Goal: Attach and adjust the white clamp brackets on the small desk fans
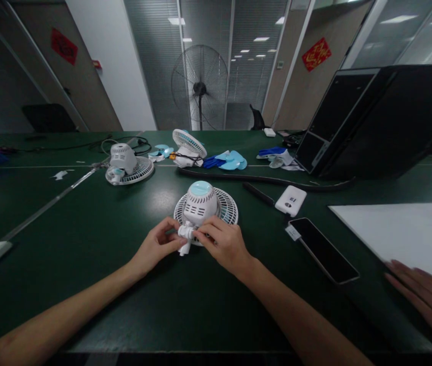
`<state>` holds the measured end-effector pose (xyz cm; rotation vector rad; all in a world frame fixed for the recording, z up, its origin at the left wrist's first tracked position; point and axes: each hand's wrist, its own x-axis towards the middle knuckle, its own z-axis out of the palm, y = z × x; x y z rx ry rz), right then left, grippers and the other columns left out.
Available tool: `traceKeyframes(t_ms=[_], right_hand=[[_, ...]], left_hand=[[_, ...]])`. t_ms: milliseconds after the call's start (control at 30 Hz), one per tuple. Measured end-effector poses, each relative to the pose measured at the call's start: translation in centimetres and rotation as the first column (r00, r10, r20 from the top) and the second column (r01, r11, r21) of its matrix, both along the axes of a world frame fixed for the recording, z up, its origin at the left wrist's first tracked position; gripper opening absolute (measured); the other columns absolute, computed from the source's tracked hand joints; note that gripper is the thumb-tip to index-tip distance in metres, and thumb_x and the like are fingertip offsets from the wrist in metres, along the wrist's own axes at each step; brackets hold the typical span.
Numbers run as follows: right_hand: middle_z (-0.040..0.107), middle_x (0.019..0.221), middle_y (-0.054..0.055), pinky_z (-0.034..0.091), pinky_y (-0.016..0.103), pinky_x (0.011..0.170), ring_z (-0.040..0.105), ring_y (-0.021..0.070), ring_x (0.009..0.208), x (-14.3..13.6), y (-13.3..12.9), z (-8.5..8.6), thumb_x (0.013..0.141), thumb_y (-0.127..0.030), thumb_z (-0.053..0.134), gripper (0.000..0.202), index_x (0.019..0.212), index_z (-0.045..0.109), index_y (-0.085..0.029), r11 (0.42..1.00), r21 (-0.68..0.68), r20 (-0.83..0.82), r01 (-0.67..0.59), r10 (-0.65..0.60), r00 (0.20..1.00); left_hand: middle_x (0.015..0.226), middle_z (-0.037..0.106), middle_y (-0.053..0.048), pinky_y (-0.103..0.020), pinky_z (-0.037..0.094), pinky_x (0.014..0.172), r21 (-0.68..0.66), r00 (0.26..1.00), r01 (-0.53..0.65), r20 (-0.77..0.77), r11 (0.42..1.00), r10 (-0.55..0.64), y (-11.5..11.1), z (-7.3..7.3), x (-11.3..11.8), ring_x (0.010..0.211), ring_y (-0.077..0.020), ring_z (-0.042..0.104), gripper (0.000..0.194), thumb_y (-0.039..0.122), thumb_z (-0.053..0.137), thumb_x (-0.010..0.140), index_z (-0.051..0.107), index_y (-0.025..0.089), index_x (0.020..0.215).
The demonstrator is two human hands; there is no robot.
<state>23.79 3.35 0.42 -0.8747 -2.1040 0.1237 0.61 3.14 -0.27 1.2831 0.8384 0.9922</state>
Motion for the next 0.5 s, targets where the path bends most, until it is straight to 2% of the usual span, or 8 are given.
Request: traceKeyframes(t_ms=[67,167,233,333,500], right_hand=[[0.072,0.092,0.004,0.053,0.026,0.063,0.067,0.0143,0.076,-0.2,-0.1,0.1,0.103,-0.03,0.06,0.018,0.094,0.071,-0.019,1.0,0.002,-0.004,0.027,-0.027,1.0],[0.074,0.103,0.005,0.053,0.026,0.061,0.067,0.0131,0.073,0.3,-0.2,0.3,0.101,-0.028,0.062,0.015,0.11,0.07,-0.02,1.0,0.007,0.036,-0.003,0.002,0.999],[0.074,0.111,0.006,0.056,0.027,0.065,0.069,0.0141,0.077,0.8,0.0,0.4,0.1,-0.027,0.062,0.022,0.12,0.068,-0.022,0.998,0.033,0.105,-0.059,0.055,0.993],[0.074,0.114,0.006,0.06,0.029,0.075,0.072,0.0163,0.088,1.3,0.2,0.3,0.102,-0.025,0.061,0.024,0.125,0.066,-0.023,0.993,0.073,0.166,-0.095,0.082,0.983],[0.074,0.11,0.006,0.06,0.029,0.076,0.072,0.0161,0.091,0.8,0.1,0.1,0.103,-0.027,0.062,0.022,0.123,0.067,-0.02,0.994,0.054,0.08,-0.094,0.09,0.993]], left_hand=[[0.084,0.066,0.0,-0.025,0.047,0.064,0.007,1.0,-0.003,0.002,1.0,0.003,0.0,0.0,0.0,0.071,-0.014,0.063,0.036,0.029,0.084,0.081,0.054,0.019,0.097],[0.082,0.067,0.0,-0.025,0.047,0.065,0.009,1.0,-0.005,0.01,1.0,0.005,0.1,-0.1,0.0,0.07,-0.0138,0.063,0.035,0.028,0.085,0.081,0.055,0.019,0.097],[0.081,0.067,0.001,-0.025,0.047,0.065,0.003,1.0,-0.005,0.019,1.0,0.005,0.1,-0.2,0.0,0.07,-0.0136,0.063,0.035,0.028,0.085,0.081,0.056,0.019,0.097],[0.083,0.068,0.0,-0.025,0.048,0.066,0.0,1.0,-0.015,0.017,1.0,0.015,0.0,-0.3,-0.1,0.071,-0.0146,0.065,0.035,0.029,0.085,0.081,0.056,0.019,0.099],[0.086,0.069,-0.002,-0.029,0.052,0.071,0.08,0.999,-0.041,-0.014,0.996,0.042,-0.2,-0.2,-0.2,0.077,-0.0164,0.066,0.028,0.028,0.082,0.085,0.059,0.018,0.097]])
